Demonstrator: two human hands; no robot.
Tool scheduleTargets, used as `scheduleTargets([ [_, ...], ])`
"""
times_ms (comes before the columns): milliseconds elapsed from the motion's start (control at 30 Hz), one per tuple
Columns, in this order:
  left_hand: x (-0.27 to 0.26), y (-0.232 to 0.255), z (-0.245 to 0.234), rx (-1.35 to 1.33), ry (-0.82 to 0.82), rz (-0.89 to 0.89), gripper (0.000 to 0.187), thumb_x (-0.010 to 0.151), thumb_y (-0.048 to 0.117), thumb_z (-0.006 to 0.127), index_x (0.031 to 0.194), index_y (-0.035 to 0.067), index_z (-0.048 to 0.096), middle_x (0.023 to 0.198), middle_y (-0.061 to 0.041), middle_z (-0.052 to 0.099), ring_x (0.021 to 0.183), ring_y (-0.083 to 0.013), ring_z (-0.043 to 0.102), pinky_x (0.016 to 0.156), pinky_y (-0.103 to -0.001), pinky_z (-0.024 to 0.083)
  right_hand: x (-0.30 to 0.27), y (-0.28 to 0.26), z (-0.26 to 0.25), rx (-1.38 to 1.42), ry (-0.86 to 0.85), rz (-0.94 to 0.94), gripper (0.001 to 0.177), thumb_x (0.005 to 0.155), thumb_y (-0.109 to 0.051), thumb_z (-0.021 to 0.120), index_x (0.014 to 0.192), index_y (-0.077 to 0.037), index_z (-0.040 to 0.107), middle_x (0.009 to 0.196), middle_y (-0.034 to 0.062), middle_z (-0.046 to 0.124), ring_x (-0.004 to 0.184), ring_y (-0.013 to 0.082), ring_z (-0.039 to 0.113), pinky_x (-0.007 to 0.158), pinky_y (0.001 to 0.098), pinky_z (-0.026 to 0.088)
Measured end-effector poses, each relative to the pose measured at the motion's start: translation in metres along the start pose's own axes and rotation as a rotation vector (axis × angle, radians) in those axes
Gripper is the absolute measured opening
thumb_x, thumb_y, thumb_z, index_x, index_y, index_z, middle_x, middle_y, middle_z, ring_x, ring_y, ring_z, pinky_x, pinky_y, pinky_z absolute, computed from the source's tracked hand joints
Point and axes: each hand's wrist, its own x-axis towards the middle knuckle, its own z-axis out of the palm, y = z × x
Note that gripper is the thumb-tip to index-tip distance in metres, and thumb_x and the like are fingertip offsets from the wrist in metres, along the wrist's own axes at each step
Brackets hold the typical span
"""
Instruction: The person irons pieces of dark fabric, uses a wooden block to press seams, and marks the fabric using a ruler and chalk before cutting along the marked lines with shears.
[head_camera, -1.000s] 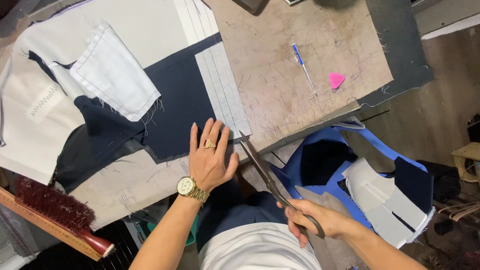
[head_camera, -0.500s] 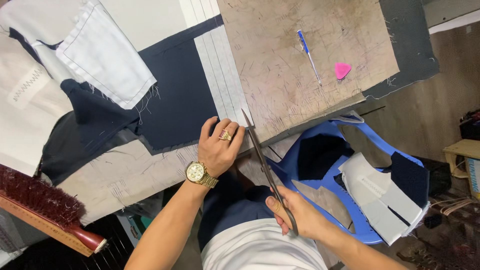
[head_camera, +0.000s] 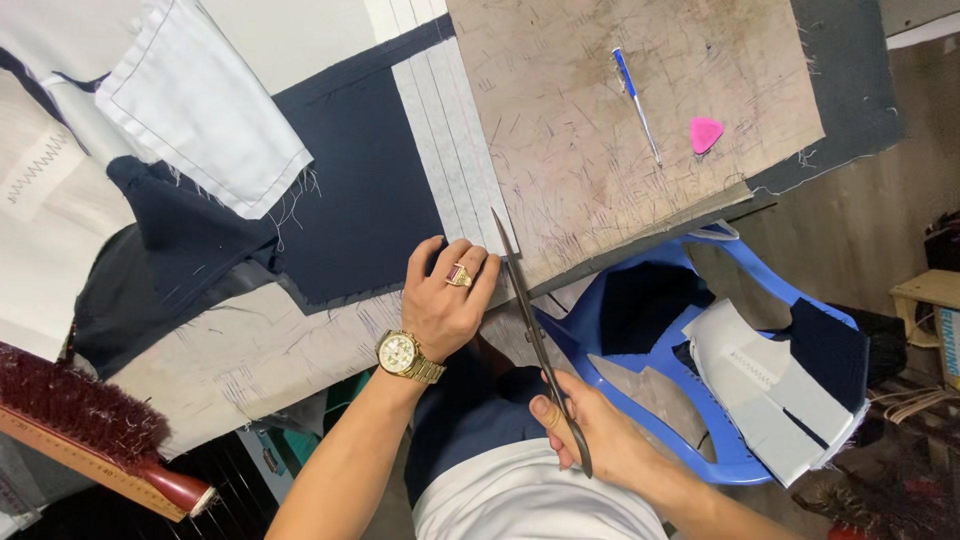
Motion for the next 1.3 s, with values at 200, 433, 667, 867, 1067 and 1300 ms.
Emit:
scheduleTargets([
  [200,0.001,0.000,0.000,-0.002,-0.013,-0.007,0.019,0.102,0.002,0.053,0.102,0.004,0.072,0.100,-0.009,0.069,0.096,-0.0255,0.067,0.092,-0.047,0.048,-0.003,-0.012,0.000,-0.029,0.007,0.031,0.045,0.089,-0.057,0.056,0.110,-0.017,0.062,0.058,0.0008,0.059,0.044,0.0085,0.056,0.049,0.0247,0.053],
  [433,0.001,0.000,0.000,-0.002,-0.005,-0.008,0.016,0.100,0.002,0.056,0.101,0.004,0.072,0.099,-0.009,0.069,0.095,-0.0257,0.068,0.091,-0.047,0.048,0.007,0.001,0.005,0.071,0.012,0.029,0.060,0.085,-0.056,0.060,0.130,-0.016,0.061,0.059,0.0051,0.059,0.043,0.0115,0.056,0.045,0.0269,0.053],
  [667,0.000,-0.001,0.001,-0.019,-0.023,-0.013,0.018,0.101,0.002,0.054,0.103,0.004,0.071,0.101,-0.009,0.069,0.096,-0.0264,0.067,0.091,-0.048,0.047,0.011,0.006,0.007,0.140,0.008,0.036,0.064,0.085,-0.053,0.062,0.136,-0.015,0.058,0.056,0.0069,0.055,0.040,0.0138,0.052,0.042,0.0305,0.054],
  [867,-0.002,-0.001,0.001,-0.027,-0.039,-0.019,0.018,0.102,0.003,0.054,0.104,0.004,0.071,0.102,-0.009,0.069,0.098,-0.0264,0.067,0.092,-0.049,0.047,0.011,0.010,0.009,0.216,-0.018,-0.017,0.060,0.087,-0.051,0.063,0.131,-0.010,0.058,0.051,0.0044,0.045,0.038,0.0125,0.045,0.040,0.0313,0.051],
  [1067,-0.001,-0.001,0.000,-0.017,-0.041,-0.018,0.019,0.102,0.003,0.053,0.104,0.005,0.072,0.102,-0.008,0.069,0.098,-0.0257,0.067,0.093,-0.048,0.047,0.013,0.014,0.011,0.252,-0.014,-0.010,0.055,0.090,-0.047,0.064,0.128,-0.008,0.057,0.051,0.0035,0.041,0.037,0.0115,0.041,0.037,0.0309,0.048],
  [1300,-0.001,-0.002,0.001,-0.027,-0.040,-0.017,0.019,0.101,0.003,0.053,0.104,0.004,0.072,0.101,-0.009,0.070,0.097,-0.0265,0.067,0.092,-0.049,0.048,0.012,0.011,0.011,0.224,-0.018,0.044,0.052,0.090,-0.050,0.062,0.125,-0.011,0.056,0.049,0.0017,0.037,0.037,0.0115,0.040,0.037,0.0304,0.046],
])
